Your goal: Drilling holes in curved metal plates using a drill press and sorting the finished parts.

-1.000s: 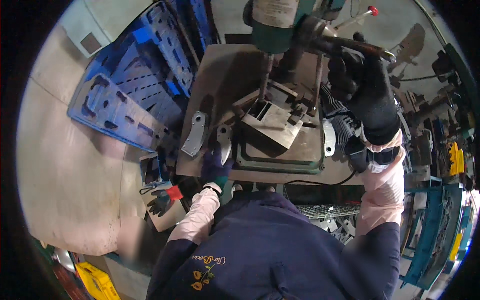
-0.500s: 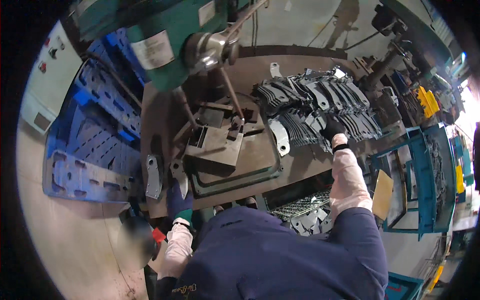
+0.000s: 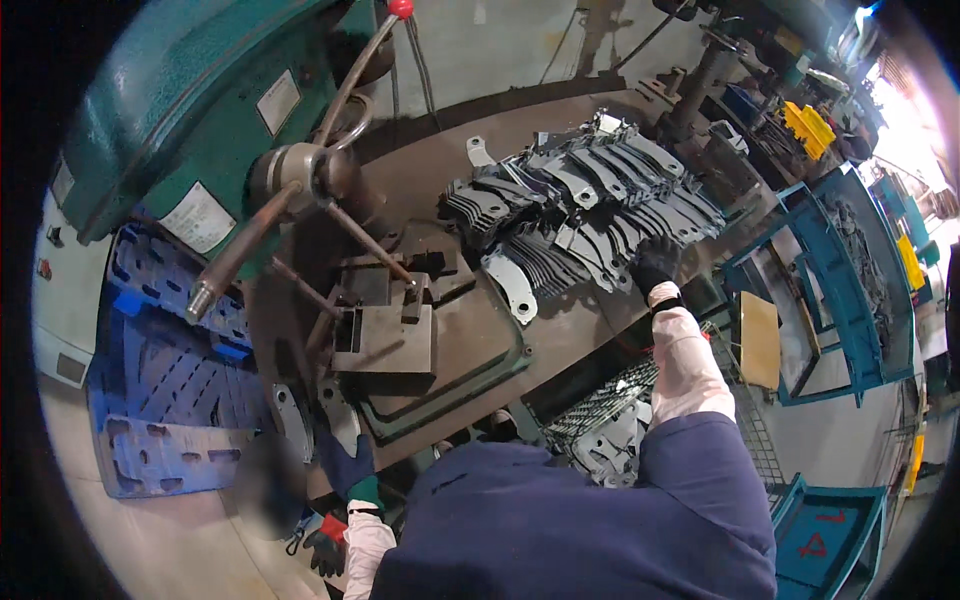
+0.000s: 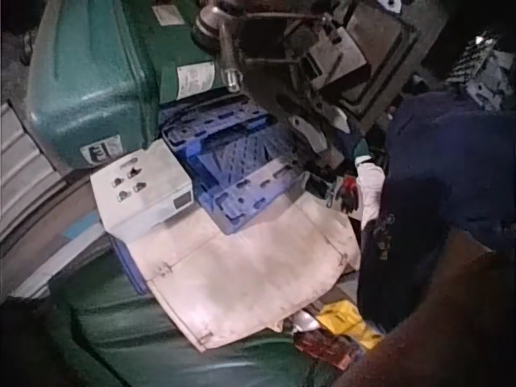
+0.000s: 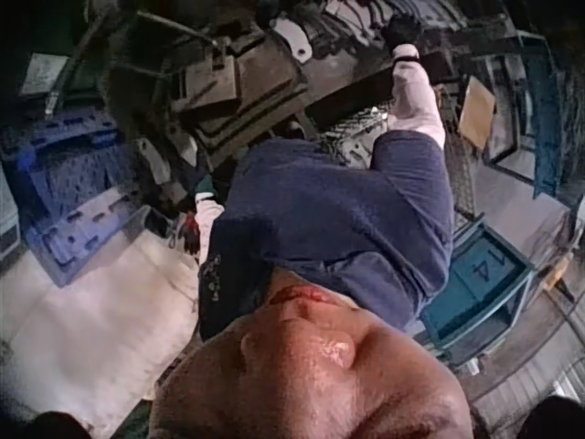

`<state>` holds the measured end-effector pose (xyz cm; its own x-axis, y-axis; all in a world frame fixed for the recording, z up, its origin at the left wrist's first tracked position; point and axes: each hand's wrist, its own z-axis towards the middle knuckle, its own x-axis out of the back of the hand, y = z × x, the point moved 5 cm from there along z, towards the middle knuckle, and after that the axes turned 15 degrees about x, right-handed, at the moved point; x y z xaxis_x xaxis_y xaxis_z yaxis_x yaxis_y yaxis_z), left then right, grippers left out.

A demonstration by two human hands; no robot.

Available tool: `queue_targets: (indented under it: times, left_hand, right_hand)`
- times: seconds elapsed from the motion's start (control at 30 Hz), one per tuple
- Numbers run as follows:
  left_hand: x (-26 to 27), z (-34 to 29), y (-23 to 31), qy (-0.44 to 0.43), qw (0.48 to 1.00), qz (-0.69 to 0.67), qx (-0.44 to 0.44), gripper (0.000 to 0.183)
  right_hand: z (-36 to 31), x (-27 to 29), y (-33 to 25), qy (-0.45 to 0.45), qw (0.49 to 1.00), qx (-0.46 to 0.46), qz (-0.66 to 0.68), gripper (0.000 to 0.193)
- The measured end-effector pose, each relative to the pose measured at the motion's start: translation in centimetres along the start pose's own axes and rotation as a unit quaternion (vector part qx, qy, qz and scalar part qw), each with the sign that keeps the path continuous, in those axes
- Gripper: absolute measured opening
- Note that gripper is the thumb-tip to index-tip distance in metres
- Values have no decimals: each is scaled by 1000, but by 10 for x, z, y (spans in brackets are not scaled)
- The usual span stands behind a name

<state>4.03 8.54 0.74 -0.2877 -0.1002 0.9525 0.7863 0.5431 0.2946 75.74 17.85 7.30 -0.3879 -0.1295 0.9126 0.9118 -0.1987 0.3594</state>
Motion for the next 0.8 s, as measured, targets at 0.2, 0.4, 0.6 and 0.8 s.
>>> queue_targets:
  times: [0.2,0.4,0.6,0.8]
  left_hand:
    - [-7,-2,-8,37,999,21,12,83]
    - [0,-3,-25,43,998,11,40,82]
    - [33,-20,-11,109,994,-3,-27,83]
    - [30,-16,-6,88,991,-81,-57,83]
  right_hand:
    - [2,-46,14,-21,999,41,7,44]
    - [7,-2,61,-5,998,-62,-11,88]
    - [18,9,78,-142,987,-21,73,31]
    - [22,46,34,80,985,150,-20,11]
